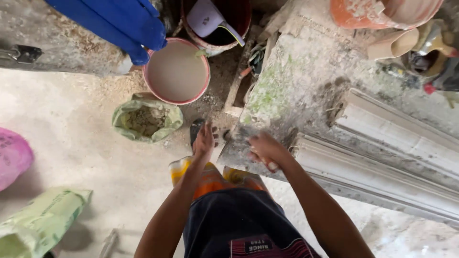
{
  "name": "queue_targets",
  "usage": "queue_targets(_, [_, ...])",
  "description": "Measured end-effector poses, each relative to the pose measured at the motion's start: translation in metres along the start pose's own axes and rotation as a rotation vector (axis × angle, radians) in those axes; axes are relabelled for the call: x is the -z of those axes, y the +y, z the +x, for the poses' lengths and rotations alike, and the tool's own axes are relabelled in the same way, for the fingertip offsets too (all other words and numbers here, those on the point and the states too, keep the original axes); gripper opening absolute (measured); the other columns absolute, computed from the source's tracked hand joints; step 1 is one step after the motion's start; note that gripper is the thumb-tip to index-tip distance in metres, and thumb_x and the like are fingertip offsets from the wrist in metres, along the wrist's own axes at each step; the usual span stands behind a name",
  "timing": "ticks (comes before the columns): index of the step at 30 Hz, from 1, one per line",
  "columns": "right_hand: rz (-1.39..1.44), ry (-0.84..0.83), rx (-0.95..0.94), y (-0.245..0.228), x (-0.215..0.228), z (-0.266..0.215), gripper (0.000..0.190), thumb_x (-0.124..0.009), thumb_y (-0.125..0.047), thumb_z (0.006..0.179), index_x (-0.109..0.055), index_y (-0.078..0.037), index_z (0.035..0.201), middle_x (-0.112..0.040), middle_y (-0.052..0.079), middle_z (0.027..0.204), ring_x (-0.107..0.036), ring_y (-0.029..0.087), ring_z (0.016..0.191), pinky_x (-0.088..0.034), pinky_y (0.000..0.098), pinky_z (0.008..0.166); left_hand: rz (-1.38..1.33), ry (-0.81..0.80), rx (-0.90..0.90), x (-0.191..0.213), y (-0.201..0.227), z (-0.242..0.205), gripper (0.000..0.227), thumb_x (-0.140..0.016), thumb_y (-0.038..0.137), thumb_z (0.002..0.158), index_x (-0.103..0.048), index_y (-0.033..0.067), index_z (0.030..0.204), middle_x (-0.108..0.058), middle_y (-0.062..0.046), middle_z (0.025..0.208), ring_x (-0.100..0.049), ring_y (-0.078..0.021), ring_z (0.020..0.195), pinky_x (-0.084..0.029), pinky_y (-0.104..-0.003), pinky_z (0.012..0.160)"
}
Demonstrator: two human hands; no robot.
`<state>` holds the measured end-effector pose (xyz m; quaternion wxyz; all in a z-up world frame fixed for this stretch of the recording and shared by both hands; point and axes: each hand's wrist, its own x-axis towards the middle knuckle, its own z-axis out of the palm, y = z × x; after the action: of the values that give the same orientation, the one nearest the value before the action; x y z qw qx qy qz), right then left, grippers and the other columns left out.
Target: The person uses a sanding block to smooth the surface of long, white decorative moldings resting on a workbench. They move along the length of the moldings, sanding the flat surfaces and edges, and occasionally wipe away dust with their hand.
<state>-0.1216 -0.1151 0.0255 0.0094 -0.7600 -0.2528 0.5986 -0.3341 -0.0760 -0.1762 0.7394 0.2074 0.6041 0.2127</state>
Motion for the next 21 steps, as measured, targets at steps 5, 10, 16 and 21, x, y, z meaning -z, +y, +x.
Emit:
queue_targets(5, [0.214, 0.153, -0.180, -0.016, 0.020, -0.049, 0.022, -0.050, -0.024, 0.104, -0.056, -0.002, 0.105, -0.067, 0.013, 0.079, -0.061, 0.021, 0.056, -0.053, 0.0333, 0.048, -0.070, -0.099, 0.098, -0.031, 0.002, -0.008, 0.057, -0.038, 0.053, 0.098, -0.055, 0.0180, 0.139, -0.069, -0.001, 0.122, -0.071, -0.0124, 0.085, -0.053, -0.032, 0.063])
queue_targets(10, [-0.878, 0.468, 0.562, 0.003, -0.045, -0.010, 0.027, -0.052, -0.023, 0.105, -0.061, -0.011, 0.128, -0.069, 0.014, 0.098, -0.067, 0.026, 0.078, -0.058, 0.0367, 0.059, -0.264, -0.102, 0.100, -0.034, -0.022, 0.001, 0.066, -0.041, 0.058, 0.102, -0.060, 0.0052, 0.138, -0.074, -0.012, 0.116, -0.067, -0.0187, 0.080, -0.050, -0.031, 0.063])
queue_targets(16, [-1.086, 0.374, 0.466, 0.022, -0.029, -0.070, 0.055, -0.057, -0.018, 0.091, -0.053, -0.017, 0.146, -0.065, 0.019, 0.120, -0.071, 0.038, 0.093, -0.061, 0.0498, 0.072, -0.201, -0.175, 0.155, -0.011, 0.003, -0.033, 0.073, -0.039, 0.065, 0.099, -0.061, 0.0069, 0.137, -0.074, -0.006, 0.120, -0.075, -0.0164, 0.094, -0.057, -0.034, 0.068])
queue_targets(21, [-1.002, 0.155, 0.399, -0.050, -0.035, -0.094, 0.041, -0.053, -0.015, 0.097, -0.058, -0.017, 0.137, -0.068, 0.019, 0.114, -0.072, 0.038, 0.089, -0.061, 0.0513, 0.076, -0.256, -0.167, 0.186, 0.002, 0.003, -0.045, 0.073, -0.036, 0.068, 0.098, -0.064, 0.0110, 0.134, -0.075, -0.005, 0.113, -0.073, -0.0176, 0.091, -0.056, -0.037, 0.066])
